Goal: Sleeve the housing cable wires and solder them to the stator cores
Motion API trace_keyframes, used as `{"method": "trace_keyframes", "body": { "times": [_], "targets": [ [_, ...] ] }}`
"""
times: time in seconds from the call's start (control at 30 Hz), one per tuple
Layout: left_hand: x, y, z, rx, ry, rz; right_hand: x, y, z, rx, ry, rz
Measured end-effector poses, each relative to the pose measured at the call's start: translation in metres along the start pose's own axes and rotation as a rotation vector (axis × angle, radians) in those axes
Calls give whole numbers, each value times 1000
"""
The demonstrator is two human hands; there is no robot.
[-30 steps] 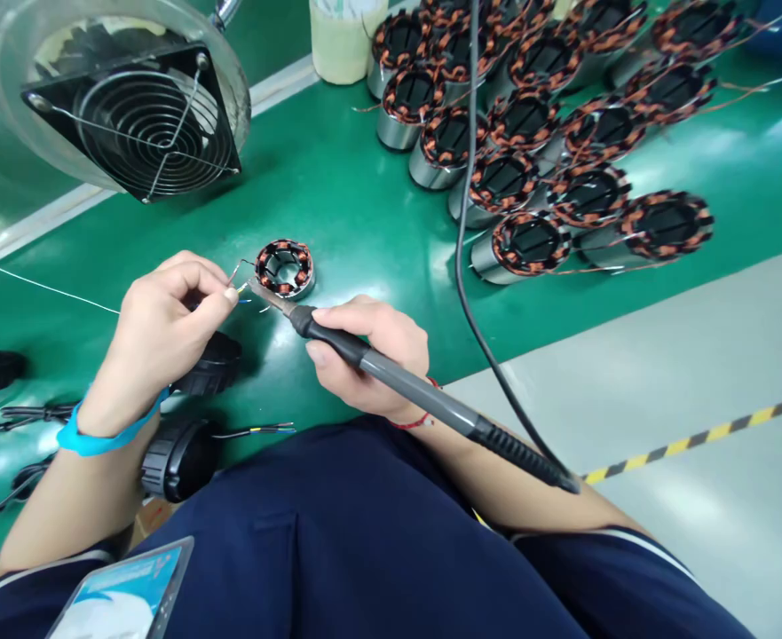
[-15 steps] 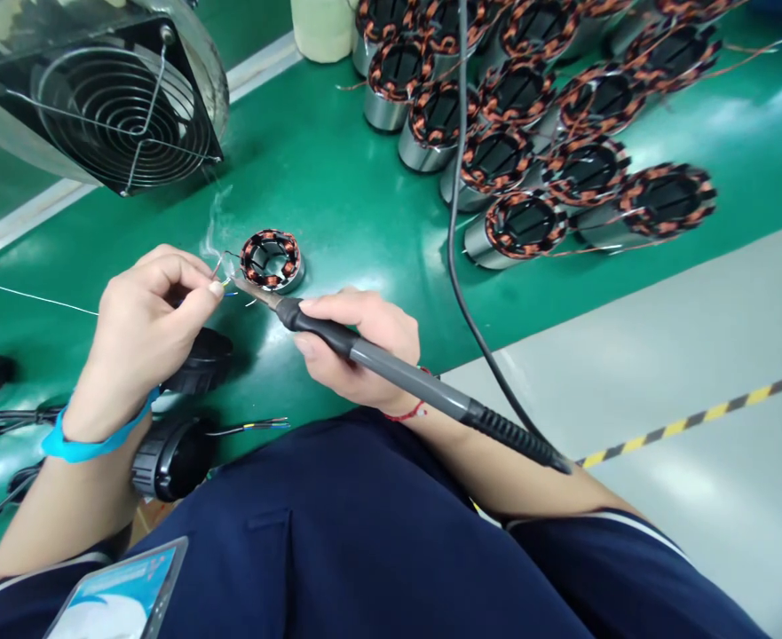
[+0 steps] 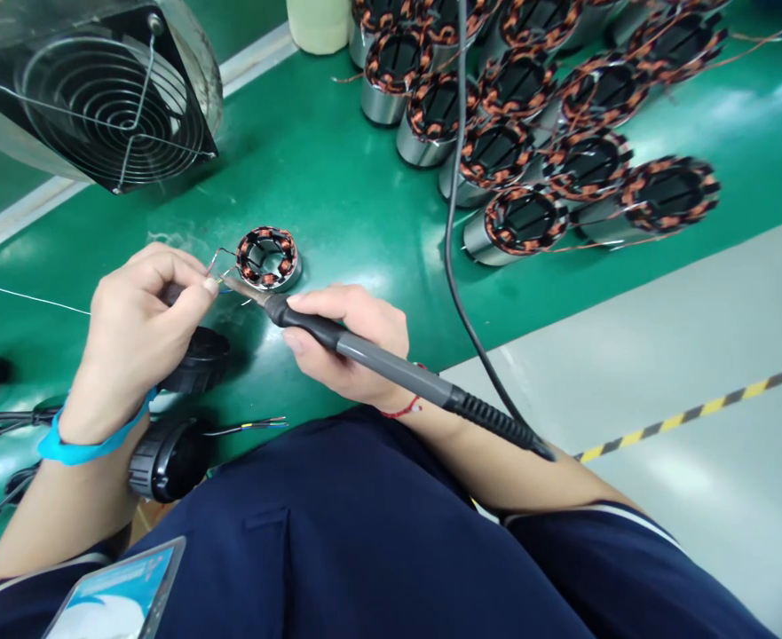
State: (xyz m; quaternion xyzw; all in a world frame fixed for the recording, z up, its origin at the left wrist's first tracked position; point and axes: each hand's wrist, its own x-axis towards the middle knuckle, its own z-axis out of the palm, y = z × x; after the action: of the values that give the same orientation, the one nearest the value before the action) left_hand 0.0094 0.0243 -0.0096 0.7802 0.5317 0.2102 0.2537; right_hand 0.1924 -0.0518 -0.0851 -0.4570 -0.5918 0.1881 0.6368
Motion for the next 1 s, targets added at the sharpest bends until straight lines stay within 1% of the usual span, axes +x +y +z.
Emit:
{"method": "trace_keyframes", "body": {
  "times": [0.17,0.27,0.43,0.5,0.63,0.7,0.77,0.83,1.0],
  "targets": [
    [0,0,0,11,-1,-2,0,0,0,4,35,-7],
    [0,0,0,11,1,-5,0,0,0,8,15,-3],
    [0,0,0,8,2,-8,4,0,0,15,27,-55],
    [0,0,0,4,-2,-10,11,-3,-1,4,-28,-39],
    [1,-2,0,-12,-3,-17,34,-12,-2,-67,-190,100],
    [1,-3,0,-14,-2,-15,48,-15,0,-108,-281,130],
    [2,-4,0,-13,-1,-12,58,-15,4,-155,-396,110],
    [2,-4,0,-14,-3,-12,63,-11,10,-198,-469,61],
    [2,-3,-1,-12,1,-16,61,4,27,-274,-479,-5]
  ]
}}
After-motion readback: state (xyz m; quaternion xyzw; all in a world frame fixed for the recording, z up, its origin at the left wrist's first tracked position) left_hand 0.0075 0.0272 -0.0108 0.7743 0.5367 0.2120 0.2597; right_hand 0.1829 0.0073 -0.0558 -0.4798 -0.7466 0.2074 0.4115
